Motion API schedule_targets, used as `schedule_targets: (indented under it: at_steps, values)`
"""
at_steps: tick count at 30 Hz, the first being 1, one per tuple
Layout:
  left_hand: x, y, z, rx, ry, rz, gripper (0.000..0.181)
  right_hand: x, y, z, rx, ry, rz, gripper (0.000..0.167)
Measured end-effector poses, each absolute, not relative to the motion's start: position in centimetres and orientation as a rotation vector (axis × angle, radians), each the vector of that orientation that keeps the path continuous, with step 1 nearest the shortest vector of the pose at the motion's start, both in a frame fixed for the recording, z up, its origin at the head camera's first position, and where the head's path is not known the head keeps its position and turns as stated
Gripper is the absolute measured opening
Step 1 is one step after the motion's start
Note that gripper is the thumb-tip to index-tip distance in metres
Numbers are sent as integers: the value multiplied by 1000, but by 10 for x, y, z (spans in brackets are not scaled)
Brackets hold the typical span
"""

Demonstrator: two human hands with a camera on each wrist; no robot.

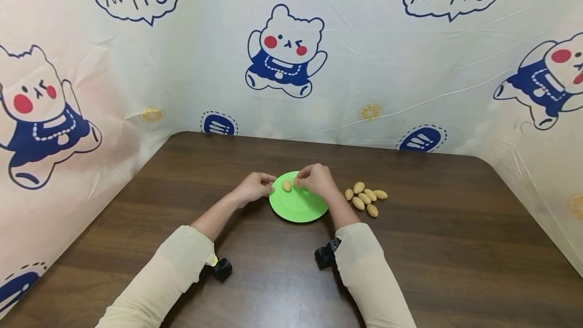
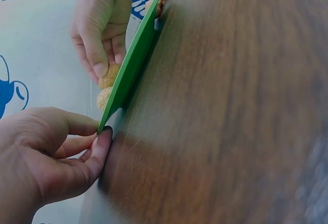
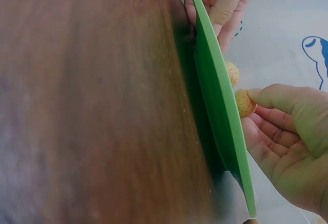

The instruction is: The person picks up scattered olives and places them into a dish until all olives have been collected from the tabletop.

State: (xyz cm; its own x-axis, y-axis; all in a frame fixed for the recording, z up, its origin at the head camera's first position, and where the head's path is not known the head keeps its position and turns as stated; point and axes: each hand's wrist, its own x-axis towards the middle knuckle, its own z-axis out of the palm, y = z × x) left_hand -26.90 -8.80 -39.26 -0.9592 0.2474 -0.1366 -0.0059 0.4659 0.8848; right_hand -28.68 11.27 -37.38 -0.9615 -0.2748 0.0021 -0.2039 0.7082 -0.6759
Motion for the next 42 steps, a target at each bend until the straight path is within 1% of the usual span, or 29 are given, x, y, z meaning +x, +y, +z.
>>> schedule_targets:
  at_steps: [26,35,42]
  values:
    - [-271,-89,-394,187,2463,1497,40,-288,108,-378,-432,2812,-1037,18]
    - [-271,-89,-394,203,2464,1497,40,-286,111,-374,-420,2792,-1028,28]
    - [-271,-89,-395,205,2467,1487,39,-284,118,-371,-454,2808,-1014,30]
